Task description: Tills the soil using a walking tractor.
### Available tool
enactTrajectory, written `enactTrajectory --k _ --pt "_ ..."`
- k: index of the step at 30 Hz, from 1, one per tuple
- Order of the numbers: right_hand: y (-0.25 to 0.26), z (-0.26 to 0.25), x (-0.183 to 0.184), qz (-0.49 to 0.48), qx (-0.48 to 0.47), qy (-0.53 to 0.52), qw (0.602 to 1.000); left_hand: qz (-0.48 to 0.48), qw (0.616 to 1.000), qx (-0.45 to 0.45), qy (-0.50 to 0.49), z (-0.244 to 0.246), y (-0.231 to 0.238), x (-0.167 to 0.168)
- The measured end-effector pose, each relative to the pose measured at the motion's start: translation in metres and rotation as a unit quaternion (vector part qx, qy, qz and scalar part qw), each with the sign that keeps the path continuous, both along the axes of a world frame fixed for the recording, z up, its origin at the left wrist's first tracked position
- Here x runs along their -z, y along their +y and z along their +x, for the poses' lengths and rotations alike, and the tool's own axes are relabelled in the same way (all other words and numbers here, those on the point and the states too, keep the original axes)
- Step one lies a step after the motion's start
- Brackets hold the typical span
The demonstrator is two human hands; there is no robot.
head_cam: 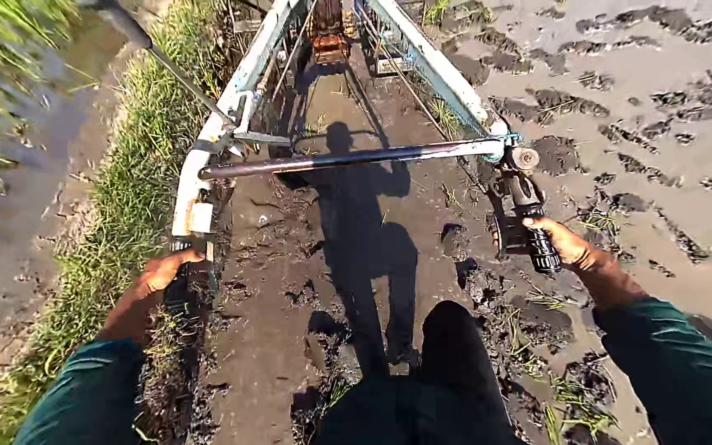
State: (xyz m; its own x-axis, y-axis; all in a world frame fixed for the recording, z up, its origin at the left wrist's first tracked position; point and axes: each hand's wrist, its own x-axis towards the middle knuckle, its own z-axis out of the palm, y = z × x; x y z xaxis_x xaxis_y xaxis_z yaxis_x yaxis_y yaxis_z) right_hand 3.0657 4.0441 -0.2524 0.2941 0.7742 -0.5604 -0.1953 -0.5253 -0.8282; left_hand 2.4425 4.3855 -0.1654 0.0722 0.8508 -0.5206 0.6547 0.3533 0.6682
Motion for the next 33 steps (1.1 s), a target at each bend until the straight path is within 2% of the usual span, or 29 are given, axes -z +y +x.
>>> enactTrajectory --k 4,8,11,15,20,27,33 --pt "0.071 0.025 -0.004 -0.027 0.000 -0.035 0.999 -0.020 0.999 0.011 -0.041 0.020 0.080 0.008" --pt "0.135 0.050 0.002 -0.039 0.038 -0.025 0.998 -0.009 0.999 -0.027 -0.028 0.049 0.145 0.014" --pt "0.178 0.062 0.005 -0.043 0.076 -0.021 0.996 -0.004 0.999 -0.036 -0.014 0.072 0.185 0.016" --pt "0.231 0.092 0.013 -0.020 0.094 -0.023 0.995 0.006 0.998 -0.049 -0.045 0.105 0.237 0.018" --pt "0.304 0.131 0.013 -0.045 0.128 -0.028 0.990 0.007 0.996 -0.069 -0.047 0.153 0.302 0.023" --pt "0.378 0.208 0.036 -0.073 0.123 -0.060 0.988 0.013 0.998 -0.048 -0.028 0.220 0.375 0.034" --pt "0.448 0.272 0.048 -0.065 0.108 -0.079 0.989 0.055 0.997 0.039 0.046 0.290 0.433 0.033"
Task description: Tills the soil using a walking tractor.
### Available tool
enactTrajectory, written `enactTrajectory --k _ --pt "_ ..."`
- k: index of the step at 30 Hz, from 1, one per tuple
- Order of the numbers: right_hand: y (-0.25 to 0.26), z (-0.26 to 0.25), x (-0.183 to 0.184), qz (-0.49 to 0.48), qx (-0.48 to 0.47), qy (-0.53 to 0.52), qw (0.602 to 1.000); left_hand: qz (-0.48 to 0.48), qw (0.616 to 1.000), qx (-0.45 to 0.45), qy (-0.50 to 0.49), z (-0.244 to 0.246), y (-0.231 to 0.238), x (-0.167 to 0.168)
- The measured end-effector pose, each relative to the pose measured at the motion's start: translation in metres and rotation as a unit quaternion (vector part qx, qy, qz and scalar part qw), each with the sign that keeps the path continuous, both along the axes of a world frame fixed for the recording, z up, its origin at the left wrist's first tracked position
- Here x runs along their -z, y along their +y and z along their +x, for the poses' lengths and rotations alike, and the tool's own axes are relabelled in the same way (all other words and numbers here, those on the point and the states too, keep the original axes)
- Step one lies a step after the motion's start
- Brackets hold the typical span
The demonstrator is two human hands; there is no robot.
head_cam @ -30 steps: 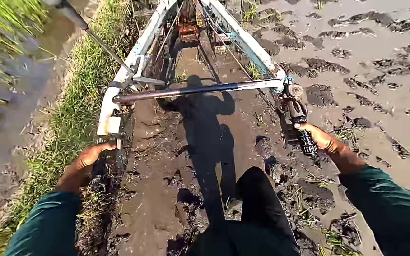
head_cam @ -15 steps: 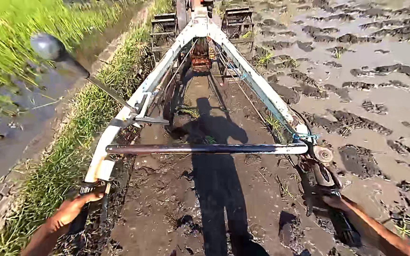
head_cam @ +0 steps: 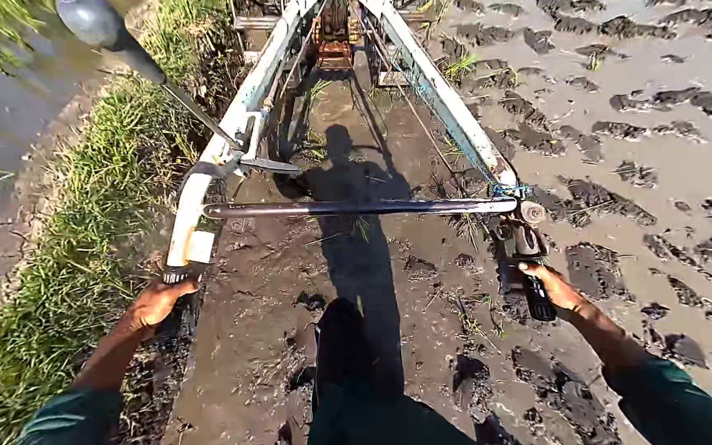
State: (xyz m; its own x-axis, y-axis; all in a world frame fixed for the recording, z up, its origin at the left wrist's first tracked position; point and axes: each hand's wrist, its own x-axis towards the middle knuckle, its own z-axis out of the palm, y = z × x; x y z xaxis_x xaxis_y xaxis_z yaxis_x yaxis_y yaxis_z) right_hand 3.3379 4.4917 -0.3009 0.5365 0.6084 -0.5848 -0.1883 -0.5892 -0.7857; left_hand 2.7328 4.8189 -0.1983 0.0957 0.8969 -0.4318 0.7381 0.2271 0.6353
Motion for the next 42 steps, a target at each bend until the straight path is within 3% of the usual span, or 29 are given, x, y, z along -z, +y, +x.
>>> enactTrajectory --k 4,8,11,13,17,23,26,27,30,33,36,39,42 --pt "0.039 0.048 0.002 0.013 -0.009 0.019 1.000 0.026 0.999 0.003 0.039 0.045 0.034 -0.002" --pt "0.056 0.163 -0.004 -0.014 0.004 -0.024 1.000 -0.015 0.995 0.013 0.099 0.153 0.026 -0.024" --pt "0.091 0.204 -0.006 -0.021 0.017 -0.019 0.999 0.013 0.996 -0.036 0.081 0.201 0.034 -0.001" --pt "0.120 0.219 0.003 -0.014 0.037 -0.020 0.999 0.026 0.995 -0.048 0.085 0.215 0.061 0.007" --pt "0.179 0.240 0.010 -0.013 0.061 -0.032 0.998 0.035 0.980 -0.032 0.193 0.254 0.121 -0.005" --pt "0.266 0.305 0.018 -0.064 0.051 -0.159 0.984 0.007 0.975 -0.042 0.218 0.319 0.203 -0.013" --pt "0.319 0.265 -0.008 -0.077 0.007 -0.140 0.987 0.083 0.950 -0.052 0.295 0.295 0.261 -0.009" --pt "0.335 0.240 -0.019 -0.076 -0.008 -0.092 0.993 0.102 0.943 -0.057 0.313 0.274 0.285 -0.007" --pt "0.381 0.169 -0.018 -0.032 -0.042 0.045 0.998 0.137 0.925 -0.090 0.343 0.204 0.367 0.007" --pt "0.425 0.122 0.000 -0.003 -0.058 0.095 0.994 0.133 0.925 -0.098 0.342 0.162 0.432 0.016" --pt "0.463 0.134 0.018 0.007 0.002 0.068 0.998 0.145 0.936 -0.063 0.313 0.180 0.471 0.018" --pt "0.502 0.178 0.006 -0.005 0.004 0.016 1.000 0.135 0.944 -0.062 0.295 0.227 0.492 0.012" --pt "0.562 0.203 -0.007 0.018 -0.007 0.010 1.000 0.144 0.942 -0.072 0.294 0.251 0.548 0.006"
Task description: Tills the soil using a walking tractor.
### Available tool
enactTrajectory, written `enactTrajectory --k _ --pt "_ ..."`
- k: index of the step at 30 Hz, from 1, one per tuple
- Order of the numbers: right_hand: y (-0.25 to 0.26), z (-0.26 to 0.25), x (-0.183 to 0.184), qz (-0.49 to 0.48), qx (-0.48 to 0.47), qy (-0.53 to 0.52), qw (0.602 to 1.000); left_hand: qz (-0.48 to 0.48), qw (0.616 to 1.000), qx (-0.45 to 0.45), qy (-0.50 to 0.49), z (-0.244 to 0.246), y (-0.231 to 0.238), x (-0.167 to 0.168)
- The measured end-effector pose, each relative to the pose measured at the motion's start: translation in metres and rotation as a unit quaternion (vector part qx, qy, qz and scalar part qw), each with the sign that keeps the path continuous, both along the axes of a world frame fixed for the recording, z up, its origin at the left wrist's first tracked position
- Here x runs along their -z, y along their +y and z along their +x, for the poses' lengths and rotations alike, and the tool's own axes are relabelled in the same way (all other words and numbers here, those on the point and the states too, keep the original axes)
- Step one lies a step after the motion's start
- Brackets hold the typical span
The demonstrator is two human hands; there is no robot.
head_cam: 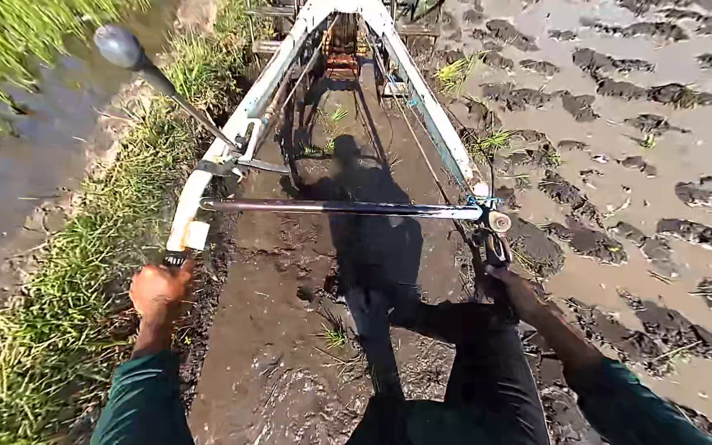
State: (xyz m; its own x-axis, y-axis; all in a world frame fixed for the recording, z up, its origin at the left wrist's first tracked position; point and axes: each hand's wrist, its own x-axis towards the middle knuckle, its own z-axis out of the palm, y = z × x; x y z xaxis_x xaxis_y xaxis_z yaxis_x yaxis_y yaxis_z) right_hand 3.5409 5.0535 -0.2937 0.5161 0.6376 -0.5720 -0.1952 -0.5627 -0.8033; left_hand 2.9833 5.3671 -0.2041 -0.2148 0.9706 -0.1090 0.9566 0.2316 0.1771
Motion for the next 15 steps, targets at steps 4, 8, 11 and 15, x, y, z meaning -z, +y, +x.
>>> enactTrajectory --k 4,8,11,15 --pt "0.079 0.024 -0.023 -0.025 0.007 -0.026 0.999 0.012 0.999 0.033 -0.009 0.008 0.094 0.004" --pt "0.156 0.061 -0.030 -0.026 0.037 -0.059 0.997 0.013 0.996 0.077 -0.040 0.045 0.171 -0.003" --pt "0.214 0.085 -0.033 -0.035 0.059 -0.071 0.995 0.004 0.997 0.069 -0.036 0.077 0.225 -0.009" --pt "0.299 0.121 -0.048 -0.080 0.039 -0.134 0.987 -0.002 0.992 0.084 -0.094 0.113 0.306 -0.018"
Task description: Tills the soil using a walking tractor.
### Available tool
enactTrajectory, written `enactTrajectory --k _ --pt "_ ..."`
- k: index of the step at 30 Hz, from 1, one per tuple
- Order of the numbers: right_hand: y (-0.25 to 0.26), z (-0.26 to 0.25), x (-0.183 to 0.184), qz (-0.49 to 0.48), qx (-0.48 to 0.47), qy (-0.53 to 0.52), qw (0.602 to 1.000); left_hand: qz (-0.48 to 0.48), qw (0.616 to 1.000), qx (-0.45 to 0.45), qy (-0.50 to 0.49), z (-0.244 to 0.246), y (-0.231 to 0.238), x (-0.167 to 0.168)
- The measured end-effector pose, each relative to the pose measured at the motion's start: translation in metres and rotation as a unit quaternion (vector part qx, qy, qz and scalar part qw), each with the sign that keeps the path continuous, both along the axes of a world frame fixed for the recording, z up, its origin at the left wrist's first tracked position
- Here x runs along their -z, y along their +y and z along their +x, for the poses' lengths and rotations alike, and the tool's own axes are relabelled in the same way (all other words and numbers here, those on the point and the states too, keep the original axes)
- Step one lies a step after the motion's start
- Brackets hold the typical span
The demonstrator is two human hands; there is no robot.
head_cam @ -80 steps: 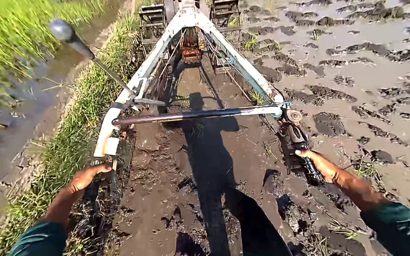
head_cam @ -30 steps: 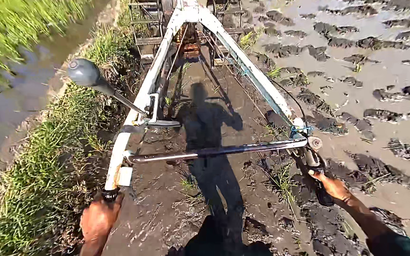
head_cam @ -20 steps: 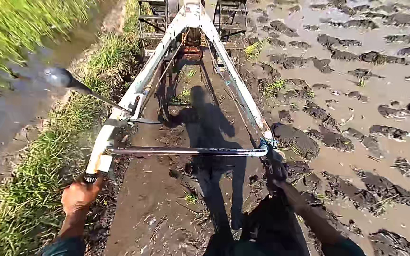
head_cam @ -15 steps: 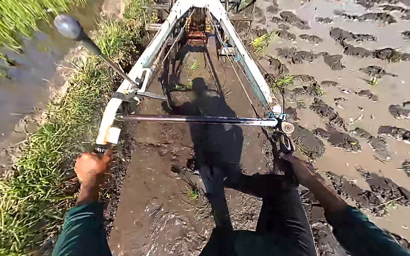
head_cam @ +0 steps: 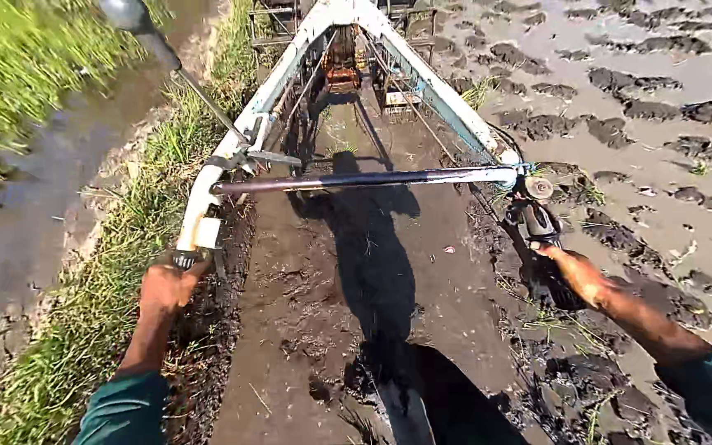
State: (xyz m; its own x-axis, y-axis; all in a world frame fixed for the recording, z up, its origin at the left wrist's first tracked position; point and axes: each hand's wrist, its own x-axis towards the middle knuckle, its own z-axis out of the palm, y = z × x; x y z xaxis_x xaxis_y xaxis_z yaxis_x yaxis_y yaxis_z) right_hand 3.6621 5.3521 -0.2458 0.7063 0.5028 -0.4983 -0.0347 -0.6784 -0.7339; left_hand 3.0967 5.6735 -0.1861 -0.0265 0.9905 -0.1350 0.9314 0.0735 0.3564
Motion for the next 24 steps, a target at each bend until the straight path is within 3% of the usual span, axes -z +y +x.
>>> enactTrajectory --k 4,7,14,17,19,24 --pt "0.083 0.040 -0.015 -0.053 -0.001 -0.059 0.997 -0.010 1.000 0.001 0.006 0.031 0.091 -0.010" --pt "0.145 0.033 -0.027 -0.039 0.008 -0.060 0.997 -0.014 1.000 -0.020 0.015 0.044 0.154 -0.020" --pt "0.262 -0.032 -0.016 0.055 -0.045 0.114 0.991 -0.008 0.999 -0.039 0.037 0.002 0.317 -0.011" --pt "0.306 -0.059 0.006 0.081 -0.072 0.169 0.980 0.016 0.999 -0.020 0.038 -0.017 0.374 -0.004" --pt "0.334 -0.061 0.022 0.093 -0.040 0.164 0.981 0.026 0.999 0.014 0.014 -0.015 0.415 0.001" --pt "0.393 0.022 0.009 0.041 0.041 0.093 0.994 -0.075 0.982 0.039 -0.171 0.053 0.467 -0.002"
